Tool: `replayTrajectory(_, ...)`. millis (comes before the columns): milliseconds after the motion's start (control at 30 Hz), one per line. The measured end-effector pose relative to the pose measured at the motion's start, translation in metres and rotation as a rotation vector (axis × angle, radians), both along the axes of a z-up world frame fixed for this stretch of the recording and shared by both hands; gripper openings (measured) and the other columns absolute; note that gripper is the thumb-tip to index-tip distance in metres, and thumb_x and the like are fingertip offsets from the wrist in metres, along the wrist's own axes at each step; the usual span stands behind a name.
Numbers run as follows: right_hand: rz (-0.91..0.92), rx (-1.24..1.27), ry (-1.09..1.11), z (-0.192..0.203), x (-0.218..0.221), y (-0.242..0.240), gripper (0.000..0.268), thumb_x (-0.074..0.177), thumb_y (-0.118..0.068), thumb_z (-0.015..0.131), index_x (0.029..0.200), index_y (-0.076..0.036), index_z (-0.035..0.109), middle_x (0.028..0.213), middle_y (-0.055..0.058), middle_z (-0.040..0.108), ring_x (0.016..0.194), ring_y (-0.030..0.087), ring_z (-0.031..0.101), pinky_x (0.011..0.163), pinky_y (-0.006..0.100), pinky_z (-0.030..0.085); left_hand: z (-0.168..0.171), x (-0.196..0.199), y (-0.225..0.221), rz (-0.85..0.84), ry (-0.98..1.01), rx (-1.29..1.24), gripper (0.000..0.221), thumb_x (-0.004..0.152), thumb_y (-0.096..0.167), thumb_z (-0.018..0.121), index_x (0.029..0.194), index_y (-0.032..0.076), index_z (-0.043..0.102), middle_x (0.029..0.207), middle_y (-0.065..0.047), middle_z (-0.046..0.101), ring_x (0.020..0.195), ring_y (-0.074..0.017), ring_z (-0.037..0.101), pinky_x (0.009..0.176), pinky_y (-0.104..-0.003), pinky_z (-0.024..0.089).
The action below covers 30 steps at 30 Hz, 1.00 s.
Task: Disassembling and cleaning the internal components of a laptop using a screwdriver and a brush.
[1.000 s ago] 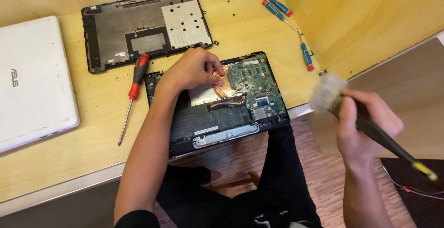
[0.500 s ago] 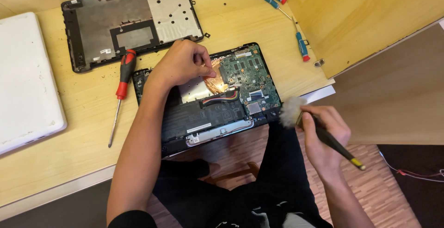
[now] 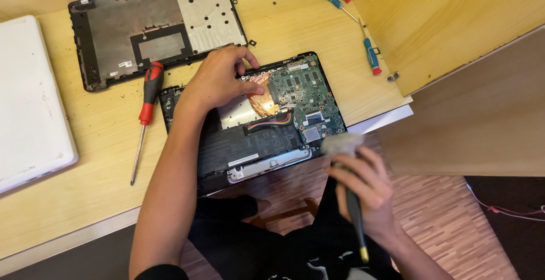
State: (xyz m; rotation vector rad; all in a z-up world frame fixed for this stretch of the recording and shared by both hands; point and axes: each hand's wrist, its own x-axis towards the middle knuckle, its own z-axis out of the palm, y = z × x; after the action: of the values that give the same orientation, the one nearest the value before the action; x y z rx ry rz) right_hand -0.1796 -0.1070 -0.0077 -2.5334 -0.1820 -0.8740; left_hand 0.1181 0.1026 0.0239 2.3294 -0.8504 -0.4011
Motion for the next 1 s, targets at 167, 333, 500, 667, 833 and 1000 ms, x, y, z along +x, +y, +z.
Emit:
replayTrajectory(167,0.045,0.074,-0.01,-0.004,-0.002,-0.014,0.03,0.082,0.006,0.059,0.104,-0.005,0.076,0.114,0.016,0.072,0.113,0.037,0.065,0.113,0.052,0.051,-0.003,-0.001,0.001,0.006,0.007,0.0,0.045,0.07,0.037,0.096,0.105,0.021,0.072,0.089,0.001,0.059,0.08,-0.0183,0.054,0.07,-0.034,0.041)
replayTrajectory(333,0.146,0.005,-0.007,-0.016,-0.003,-0.005,0.024,0.087,0.002,0.065,0.107,-0.006,0.075,0.115,0.015,0.074,0.114,0.036,0.066,0.11,0.055,0.052,-0.007,0.002,0.0,-0.013,-0.009,-0.036,0.041,0.071,0.037,0.095,0.102,0.021,0.073,0.092,0.0,0.06,0.084,-0.0189,0.055,0.073,-0.034,0.043)
replayTrajectory(500,0.257,0.172,0.066,0.014,0.005,-0.016,0.033,0.083,0.008,0.056,0.104,-0.007,0.076,0.113,0.015,0.073,0.105,0.027,0.072,0.107,0.05,0.055,-0.012,0.003,0.003,-0.035,-0.049,-0.103,0.029,0.077,0.027,0.094,0.099,0.02,0.075,0.087,0.001,0.059,0.08,-0.0169,0.054,0.071,-0.032,0.043)
replayTrajectory(667,0.073,0.123,-0.051,0.015,0.006,-0.023,0.025,0.078,0.005,0.067,0.093,-0.009,0.08,0.1,0.013,0.076,0.093,0.04,0.07,0.098,0.05,0.055,-0.005,0.0,0.002,-0.041,-0.095,-0.121,0.025,0.076,0.016,0.089,0.099,0.013,0.078,0.081,-0.007,0.064,0.078,-0.0266,0.066,0.078,-0.041,0.054)
replayTrajectory(833,0.343,0.026,0.031,0.0,0.007,-0.023,0.027,0.084,0.006,0.059,0.101,-0.005,0.076,0.108,0.013,0.076,0.104,0.031,0.071,0.107,0.052,0.054,-0.006,-0.002,0.002,-0.033,-0.055,-0.076,0.025,0.079,0.025,0.091,0.099,0.018,0.077,0.085,0.001,0.062,0.077,-0.0178,0.056,0.07,-0.034,0.043)
replayTrajectory(1000,0.244,0.01,-0.033,0.008,0.013,-0.031,0.032,0.075,0.01,0.054,0.092,-0.006,0.076,0.102,0.014,0.077,0.096,0.03,0.073,0.102,0.051,0.057,-0.005,0.002,0.001,-0.017,-0.09,-0.044,0.026,0.078,0.028,0.09,0.1,0.02,0.078,0.087,-0.001,0.064,0.08,-0.0197,0.058,0.07,-0.036,0.044)
